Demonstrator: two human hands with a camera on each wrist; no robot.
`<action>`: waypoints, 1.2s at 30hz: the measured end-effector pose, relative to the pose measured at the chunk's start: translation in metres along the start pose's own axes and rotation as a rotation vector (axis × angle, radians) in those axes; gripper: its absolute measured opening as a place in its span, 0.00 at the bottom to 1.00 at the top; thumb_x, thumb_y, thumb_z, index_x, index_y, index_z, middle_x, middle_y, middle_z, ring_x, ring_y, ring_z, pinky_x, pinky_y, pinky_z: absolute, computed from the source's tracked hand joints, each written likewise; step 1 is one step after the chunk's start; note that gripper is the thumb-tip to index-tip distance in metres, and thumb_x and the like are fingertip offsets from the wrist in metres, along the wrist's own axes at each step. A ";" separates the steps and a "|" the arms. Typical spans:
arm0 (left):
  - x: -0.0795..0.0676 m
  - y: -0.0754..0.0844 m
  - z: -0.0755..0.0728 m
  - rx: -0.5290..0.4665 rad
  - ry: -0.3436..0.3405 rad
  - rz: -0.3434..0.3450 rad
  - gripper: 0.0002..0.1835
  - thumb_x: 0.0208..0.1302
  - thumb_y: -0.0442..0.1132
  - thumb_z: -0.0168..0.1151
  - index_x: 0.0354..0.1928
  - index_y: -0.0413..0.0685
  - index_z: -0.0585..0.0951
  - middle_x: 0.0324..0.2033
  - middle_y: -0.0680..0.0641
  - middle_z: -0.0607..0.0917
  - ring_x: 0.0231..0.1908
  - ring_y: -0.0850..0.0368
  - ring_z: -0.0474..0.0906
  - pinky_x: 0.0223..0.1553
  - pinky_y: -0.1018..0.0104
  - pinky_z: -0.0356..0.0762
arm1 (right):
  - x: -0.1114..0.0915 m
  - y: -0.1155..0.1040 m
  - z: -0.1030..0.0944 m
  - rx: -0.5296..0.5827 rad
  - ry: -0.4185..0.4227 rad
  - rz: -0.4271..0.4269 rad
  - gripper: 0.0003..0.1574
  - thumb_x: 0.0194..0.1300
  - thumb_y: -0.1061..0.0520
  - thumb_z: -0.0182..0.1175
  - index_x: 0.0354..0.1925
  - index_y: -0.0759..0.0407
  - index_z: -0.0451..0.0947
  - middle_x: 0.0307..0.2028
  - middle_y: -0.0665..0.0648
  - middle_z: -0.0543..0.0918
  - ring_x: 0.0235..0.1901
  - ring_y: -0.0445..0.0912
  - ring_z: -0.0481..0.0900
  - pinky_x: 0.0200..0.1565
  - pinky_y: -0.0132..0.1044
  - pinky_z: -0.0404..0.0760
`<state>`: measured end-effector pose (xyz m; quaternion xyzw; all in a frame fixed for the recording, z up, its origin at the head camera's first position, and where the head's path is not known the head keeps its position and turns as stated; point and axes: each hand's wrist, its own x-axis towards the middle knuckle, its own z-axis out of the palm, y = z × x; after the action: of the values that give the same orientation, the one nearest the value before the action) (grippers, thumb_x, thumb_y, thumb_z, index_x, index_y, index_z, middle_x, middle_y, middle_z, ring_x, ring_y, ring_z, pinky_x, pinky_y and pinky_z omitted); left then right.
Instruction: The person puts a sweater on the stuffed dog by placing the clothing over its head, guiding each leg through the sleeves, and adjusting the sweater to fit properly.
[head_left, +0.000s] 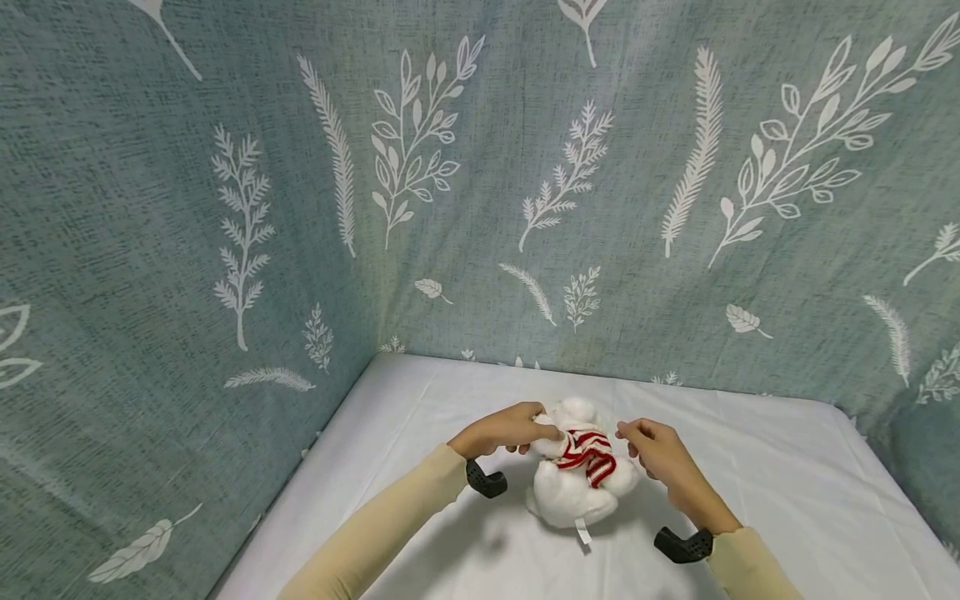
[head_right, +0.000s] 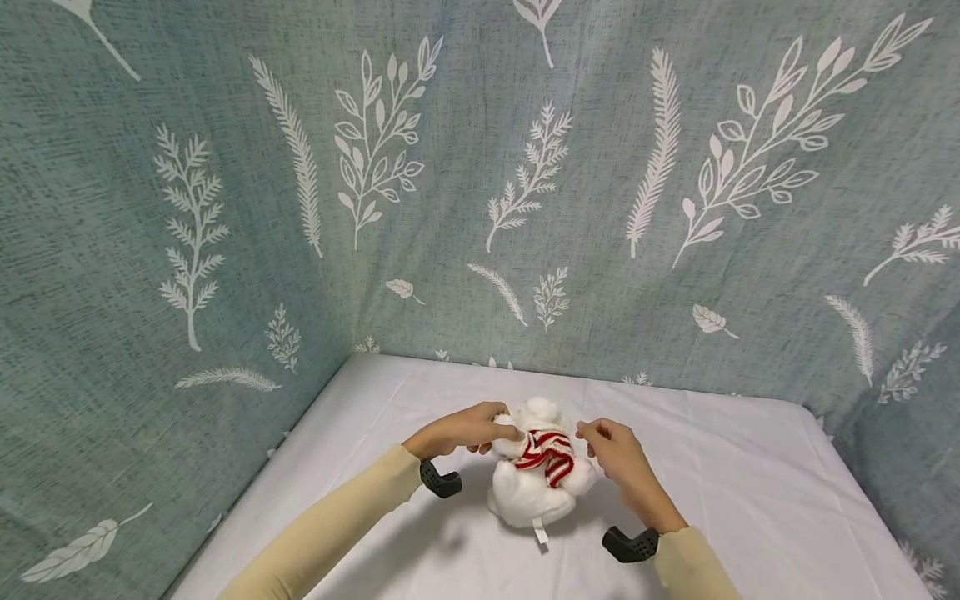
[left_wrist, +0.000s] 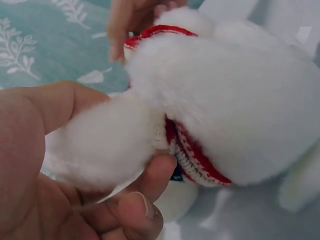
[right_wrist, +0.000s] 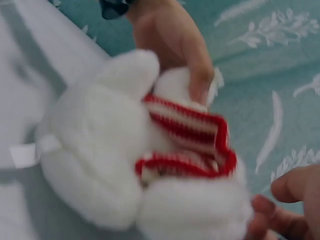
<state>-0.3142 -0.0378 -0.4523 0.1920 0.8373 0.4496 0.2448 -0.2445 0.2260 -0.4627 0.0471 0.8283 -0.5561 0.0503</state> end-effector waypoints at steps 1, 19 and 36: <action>0.000 -0.001 0.000 0.007 0.004 -0.001 0.20 0.65 0.58 0.67 0.38 0.51 0.74 0.18 0.52 0.71 0.18 0.57 0.63 0.21 0.65 0.58 | 0.001 0.003 -0.002 -0.007 -0.016 0.016 0.27 0.79 0.41 0.53 0.52 0.64 0.79 0.30 0.54 0.74 0.20 0.42 0.59 0.24 0.36 0.63; 0.001 -0.004 -0.007 0.000 -0.014 -0.069 0.24 0.60 0.59 0.68 0.15 0.59 0.71 0.15 0.45 0.81 0.18 0.51 0.81 0.26 0.55 0.82 | 0.018 0.033 0.011 0.107 -0.294 0.188 0.34 0.71 0.27 0.55 0.31 0.54 0.82 0.20 0.51 0.76 0.22 0.43 0.70 0.28 0.36 0.71; -0.002 0.001 -0.004 -0.088 -0.083 -0.003 0.15 0.66 0.53 0.68 0.35 0.48 0.87 0.37 0.51 0.86 0.29 0.51 0.87 0.35 0.55 0.86 | 0.017 0.021 0.012 0.215 -0.296 0.083 0.27 0.79 0.44 0.53 0.43 0.65 0.85 0.23 0.47 0.80 0.21 0.38 0.71 0.28 0.32 0.72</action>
<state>-0.3145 -0.0414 -0.4493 0.1981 0.8061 0.4774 0.2883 -0.2581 0.2227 -0.4885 0.0038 0.7450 -0.6397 0.1893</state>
